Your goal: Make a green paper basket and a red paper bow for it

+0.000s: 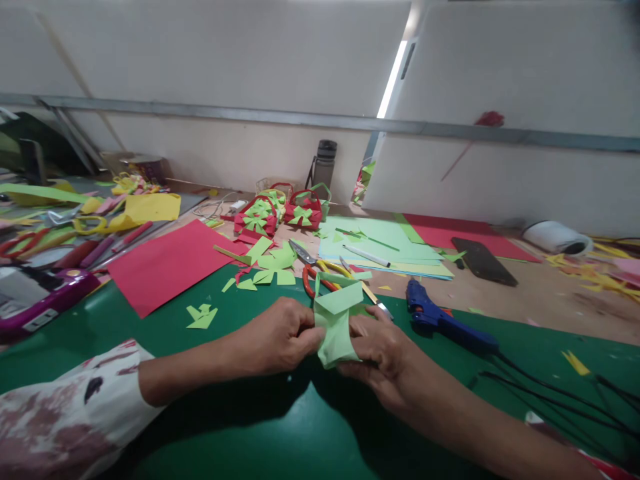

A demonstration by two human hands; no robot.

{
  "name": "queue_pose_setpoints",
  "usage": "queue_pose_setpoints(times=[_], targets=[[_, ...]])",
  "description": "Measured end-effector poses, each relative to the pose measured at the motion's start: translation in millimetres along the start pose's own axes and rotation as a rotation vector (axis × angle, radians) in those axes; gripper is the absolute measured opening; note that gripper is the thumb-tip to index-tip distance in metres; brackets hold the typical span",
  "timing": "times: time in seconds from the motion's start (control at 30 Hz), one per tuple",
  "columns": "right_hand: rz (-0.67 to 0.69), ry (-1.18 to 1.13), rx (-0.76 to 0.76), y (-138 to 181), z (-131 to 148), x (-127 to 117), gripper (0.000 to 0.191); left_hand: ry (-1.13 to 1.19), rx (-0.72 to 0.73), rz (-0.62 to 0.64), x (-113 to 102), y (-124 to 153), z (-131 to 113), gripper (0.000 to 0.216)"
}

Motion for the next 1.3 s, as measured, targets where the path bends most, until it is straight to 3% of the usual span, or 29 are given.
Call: queue_pose_setpoints(times=[0.13,0.4,0.7,0.97,1.3], targets=[[0.014,-0.034,0.026,0.4,1.7,0.1,0.020,0.070,0.010,0.118,4.8,0.9,1.6,0.022],[0.088,-0.133,0.110,-2.5,-2.6,4.2,0.021,0.028,0.030,0.089,6.1,-0.2,5.9,0.020],[0.160,-0.014,0.147,-4.9,-1.0,5.6,0.017,-0.165,0.033,0.087,5.4,3.3,1.3,0.019],[0.067,0.053,0.109,-7.0,-5.4,12.2,0.018,-0.257,-0.029,0.099,8.5,1.6,0.7,0.018],[0.010,0.033,0.097,-5.5,-5.1,12.3,0.021,-0.268,0.054,0.093,8.5,1.9,3.0,0.018]])
Point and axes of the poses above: each hand's wrist, its own y-axis away from the middle knuckle, its own x-axis out of the palm, z = x × y, the point moved 3 cm from there along -y, towards the middle knuckle, and after that the axes turned 15 degrees about z, right-handed, at the moved point
